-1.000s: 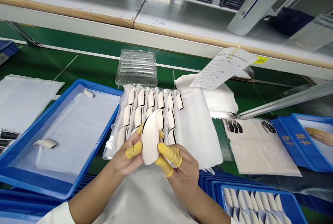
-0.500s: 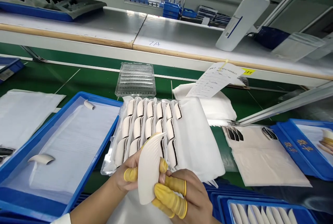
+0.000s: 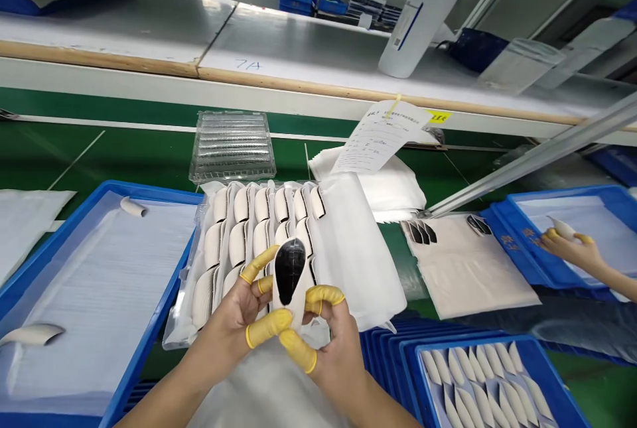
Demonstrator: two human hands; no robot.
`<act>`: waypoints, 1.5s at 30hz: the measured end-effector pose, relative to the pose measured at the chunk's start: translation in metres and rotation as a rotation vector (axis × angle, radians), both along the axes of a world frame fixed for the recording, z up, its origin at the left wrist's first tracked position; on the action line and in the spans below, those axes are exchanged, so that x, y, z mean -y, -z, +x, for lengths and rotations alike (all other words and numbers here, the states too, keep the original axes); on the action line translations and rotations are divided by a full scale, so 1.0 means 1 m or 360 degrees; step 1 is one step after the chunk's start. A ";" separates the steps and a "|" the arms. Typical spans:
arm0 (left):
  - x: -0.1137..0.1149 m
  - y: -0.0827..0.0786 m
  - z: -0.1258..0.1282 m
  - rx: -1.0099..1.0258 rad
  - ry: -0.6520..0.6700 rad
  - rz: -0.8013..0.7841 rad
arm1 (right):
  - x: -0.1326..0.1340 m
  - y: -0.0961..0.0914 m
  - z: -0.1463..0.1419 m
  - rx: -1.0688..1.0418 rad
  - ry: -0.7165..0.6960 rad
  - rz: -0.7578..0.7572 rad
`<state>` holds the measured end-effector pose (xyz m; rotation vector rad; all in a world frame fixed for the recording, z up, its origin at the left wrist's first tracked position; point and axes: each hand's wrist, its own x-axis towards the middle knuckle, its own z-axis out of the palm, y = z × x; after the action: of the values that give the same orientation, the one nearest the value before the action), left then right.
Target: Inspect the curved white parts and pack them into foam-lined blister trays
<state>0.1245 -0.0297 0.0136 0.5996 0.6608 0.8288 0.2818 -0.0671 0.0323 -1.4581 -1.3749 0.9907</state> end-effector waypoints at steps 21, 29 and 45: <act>-0.066 0.042 0.083 -0.0626 -0.0454 0.0188 | 0.000 0.029 0.060 -0.1615 -0.0005 -0.1143; -0.151 0.048 0.108 -0.1755 0.0200 0.0892 | -0.029 0.053 0.112 0.1191 -0.0305 0.0229; -0.135 0.062 0.155 -0.2730 0.0573 0.1438 | -0.066 0.077 0.108 0.1829 -0.0357 0.0275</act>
<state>0.2796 0.1050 -0.0484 2.2568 1.6248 0.0124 0.3901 -0.0006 -0.0448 -1.8314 -2.3789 0.0430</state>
